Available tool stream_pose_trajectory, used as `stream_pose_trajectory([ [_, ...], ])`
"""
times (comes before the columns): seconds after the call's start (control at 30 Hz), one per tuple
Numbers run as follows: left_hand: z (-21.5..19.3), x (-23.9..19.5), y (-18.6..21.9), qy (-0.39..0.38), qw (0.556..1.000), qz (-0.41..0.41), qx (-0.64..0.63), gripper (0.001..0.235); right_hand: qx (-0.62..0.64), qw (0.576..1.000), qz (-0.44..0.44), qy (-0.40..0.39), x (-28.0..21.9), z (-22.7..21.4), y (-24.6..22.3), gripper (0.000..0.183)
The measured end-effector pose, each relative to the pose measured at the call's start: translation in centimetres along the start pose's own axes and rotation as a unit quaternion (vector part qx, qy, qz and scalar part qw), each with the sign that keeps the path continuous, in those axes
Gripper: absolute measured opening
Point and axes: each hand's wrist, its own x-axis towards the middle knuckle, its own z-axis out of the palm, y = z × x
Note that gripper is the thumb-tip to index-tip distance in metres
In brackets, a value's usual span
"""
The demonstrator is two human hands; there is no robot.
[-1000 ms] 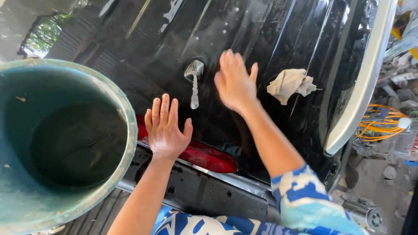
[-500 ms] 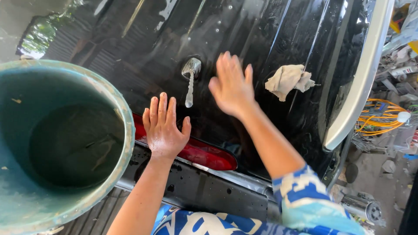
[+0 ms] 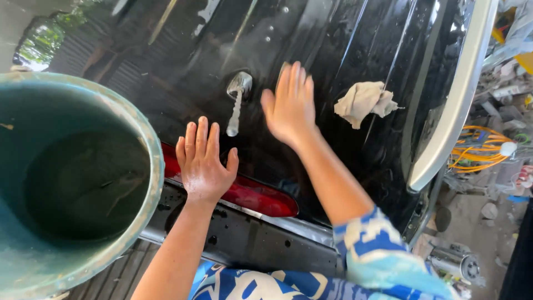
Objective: The person scrubs the rear bumper and tail light area of a black pickup truck using a sanding block and water from a bucket. They then wipe the surface with a cloth to remove residue and dry the area.
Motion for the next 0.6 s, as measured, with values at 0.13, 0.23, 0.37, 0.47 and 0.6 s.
stream_pose_trajectory([
  [0.13,0.0,-0.2,-0.1,-0.013,1.0,0.006,0.002,0.059,0.02,0.994,0.098,0.046,9.4,2.2,6.1,0.077],
  [0.23,-0.4,0.0,0.2,-0.004,1.0,0.007,0.006,0.056,0.013,0.993,0.106,0.058,7.2,1.5,3.8,0.076],
  [0.37,-0.4,0.1,0.4,-0.022,0.999,-0.011,0.032,0.05,0.033,0.999,0.018,0.009,-4.0,-0.5,-3.2,0.079],
  [0.47,-0.3,0.3,0.3,0.006,1.0,0.002,0.022,0.06,0.031,0.998,0.023,-0.043,-2.7,-2.3,-2.2,0.079],
  [0.6,0.1,0.2,0.0,0.006,1.0,0.004,0.018,0.055,0.047,0.992,0.092,-0.078,7.7,-1.8,5.3,0.074],
])
